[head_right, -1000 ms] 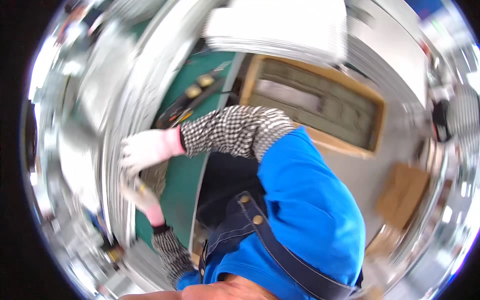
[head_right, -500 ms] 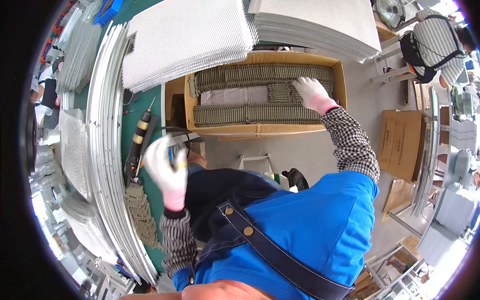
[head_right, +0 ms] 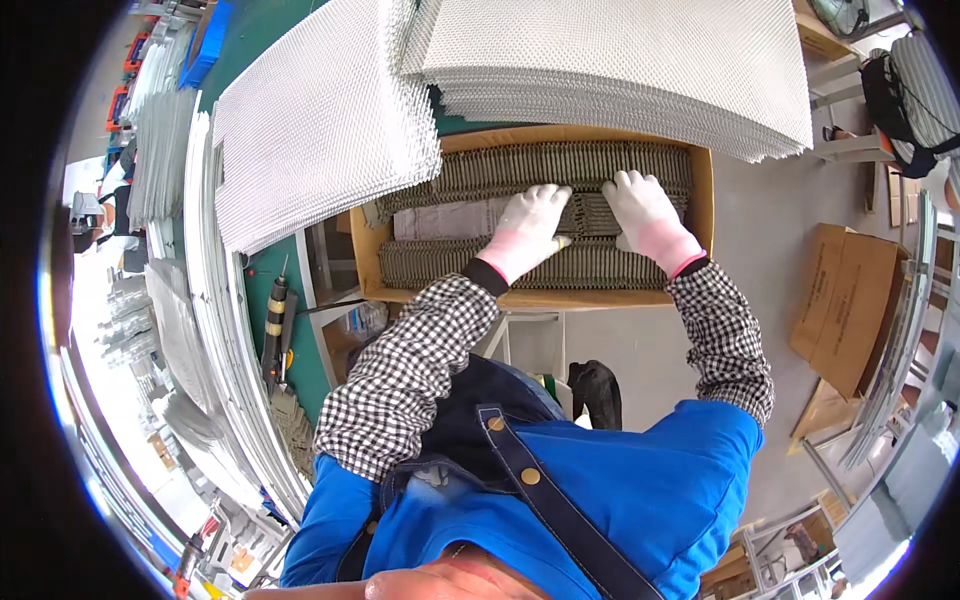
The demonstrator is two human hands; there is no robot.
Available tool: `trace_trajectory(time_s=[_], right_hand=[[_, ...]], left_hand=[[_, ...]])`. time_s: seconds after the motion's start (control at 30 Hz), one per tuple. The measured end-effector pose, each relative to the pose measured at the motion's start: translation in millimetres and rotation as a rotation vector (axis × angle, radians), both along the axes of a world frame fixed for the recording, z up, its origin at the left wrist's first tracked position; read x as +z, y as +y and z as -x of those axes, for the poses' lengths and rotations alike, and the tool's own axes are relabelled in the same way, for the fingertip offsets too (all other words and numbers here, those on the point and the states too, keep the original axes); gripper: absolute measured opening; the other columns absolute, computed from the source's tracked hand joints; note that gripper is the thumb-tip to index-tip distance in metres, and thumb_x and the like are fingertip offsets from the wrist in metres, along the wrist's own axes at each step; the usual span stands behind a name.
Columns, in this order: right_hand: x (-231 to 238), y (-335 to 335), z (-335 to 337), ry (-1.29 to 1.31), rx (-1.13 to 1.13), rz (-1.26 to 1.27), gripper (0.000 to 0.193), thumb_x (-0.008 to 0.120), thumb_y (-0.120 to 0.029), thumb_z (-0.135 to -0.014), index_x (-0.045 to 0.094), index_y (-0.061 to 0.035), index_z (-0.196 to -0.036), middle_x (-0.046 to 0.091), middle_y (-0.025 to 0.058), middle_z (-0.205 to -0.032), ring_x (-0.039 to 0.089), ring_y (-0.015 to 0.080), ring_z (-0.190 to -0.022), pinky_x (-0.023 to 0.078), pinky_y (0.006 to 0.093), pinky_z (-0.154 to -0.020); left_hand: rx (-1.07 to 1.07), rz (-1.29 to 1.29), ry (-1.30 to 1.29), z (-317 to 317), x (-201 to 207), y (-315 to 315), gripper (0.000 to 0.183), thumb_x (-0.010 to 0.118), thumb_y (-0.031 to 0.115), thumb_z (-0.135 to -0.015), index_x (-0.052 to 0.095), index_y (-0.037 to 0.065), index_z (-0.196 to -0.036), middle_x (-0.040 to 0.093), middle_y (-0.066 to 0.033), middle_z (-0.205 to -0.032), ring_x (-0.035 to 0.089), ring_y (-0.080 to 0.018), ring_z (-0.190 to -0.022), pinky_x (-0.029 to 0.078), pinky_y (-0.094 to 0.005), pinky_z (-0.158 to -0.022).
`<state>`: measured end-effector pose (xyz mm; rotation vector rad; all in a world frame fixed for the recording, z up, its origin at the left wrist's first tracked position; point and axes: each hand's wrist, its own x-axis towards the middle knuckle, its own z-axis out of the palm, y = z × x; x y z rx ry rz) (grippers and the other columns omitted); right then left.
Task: The person assembles air filters by hand at a factory workstation. They pick up a mesh filter panel, place a small rectangular insert onto it, and then fit a white frame around the panel. The person uses a handheld tool to secure the frame to the panel. Completed units are stacked on the table.
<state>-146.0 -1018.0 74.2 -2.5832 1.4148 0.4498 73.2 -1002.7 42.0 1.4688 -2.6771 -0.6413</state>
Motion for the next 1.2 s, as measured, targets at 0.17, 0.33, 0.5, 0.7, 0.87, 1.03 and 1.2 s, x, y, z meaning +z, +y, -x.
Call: trace_trajectory(time_s=[0.17,0.33,0.5,0.7,0.87,1.03,1.2], right_hand=[[-5.2,9.4,5.2,-0.084,-0.023,0.053,0.066,0.091,-0.024,-0.056,0.062,-0.0029,-0.111,0.060,0.0111,-0.105,0.061,0.0295,-0.103,0.050,0.0420,-0.091],[5.7,1.9,-1.1,-0.152,0.029,-0.020,0.067,0.084,-0.018,-0.056,0.060,-0.0006,-0.116,0.060,0.0124,-0.102,0.061,0.0304,-0.101,0.049,0.0421,-0.088],[-1.0,12.5,-10.3,-0.217,0.017,-0.030,0.073,0.085,-0.016,-0.061,0.057,-0.0009,-0.127,0.059,0.0137,-0.107,0.060,0.0307,-0.103,0.051,0.0428,-0.089],[-8.2,15.0,-27.2,0.009,0.009,-0.099,0.073,0.089,-0.016,-0.062,0.058,-0.0026,-0.126,0.060,0.0120,-0.110,0.061,0.0288,-0.106,0.052,0.0419,-0.090],[-1.3,17.4,-28.4,-0.111,-0.037,-0.097,0.077,0.088,-0.014,-0.060,0.057,-0.0012,-0.129,0.059,0.0136,-0.116,0.060,0.0317,-0.110,0.052,0.0426,-0.093],[-3.8,21.3,-24.0,-0.388,-0.091,-0.134,0.085,0.085,-0.010,-0.059,0.052,0.0042,-0.136,0.053,0.0228,-0.131,0.054,0.0400,-0.120,0.050,0.0461,-0.103],[-5.6,21.8,-28.8,-0.398,-0.068,-0.153,0.086,0.085,-0.011,-0.059,0.051,0.0045,-0.136,0.052,0.0250,-0.132,0.053,0.0419,-0.121,0.048,0.0463,-0.106]], left_hand=[[-0.023,0.028,-0.086,8.9,-11.7,-5.5,0.070,0.089,0.037,-0.072,0.059,0.006,-0.127,0.061,-0.0083,-0.113,0.061,-0.0260,-0.110,0.050,-0.0410,-0.091],[-0.062,0.023,-0.075,5.5,-14.7,-12.0,0.065,0.090,0.039,-0.067,0.062,0.008,-0.116,0.062,-0.0087,-0.110,0.061,-0.0262,-0.109,0.048,-0.0426,-0.090],[-0.021,0.118,-0.048,3.0,-22.1,-0.3,0.062,0.089,0.044,-0.067,0.063,0.011,-0.112,0.063,-0.0045,-0.107,0.062,-0.0227,-0.105,0.047,-0.0404,-0.086],[-0.049,0.090,-0.055,-2.0,-26.3,3.1,0.062,0.086,0.048,-0.068,0.062,0.010,-0.111,0.062,-0.0048,-0.105,0.062,-0.0232,-0.101,0.047,-0.0405,-0.083],[0.000,0.037,0.179,-20.7,-37.1,8.0,0.068,0.087,0.036,-0.065,0.059,0.007,-0.120,0.059,-0.0114,-0.116,0.057,-0.0302,-0.111,0.046,-0.0452,-0.092],[0.049,0.041,0.385,-38.8,-35.4,9.0,0.081,0.089,0.033,-0.065,0.055,0.005,-0.133,0.057,-0.0136,-0.122,0.055,-0.0349,-0.115,0.045,-0.0492,-0.100],[0.052,-0.003,0.196,-31.6,-29.6,7.7,0.073,0.093,0.036,-0.064,0.064,0.003,-0.122,0.059,-0.0145,-0.116,0.059,-0.0329,-0.111,0.051,-0.0437,-0.096]])
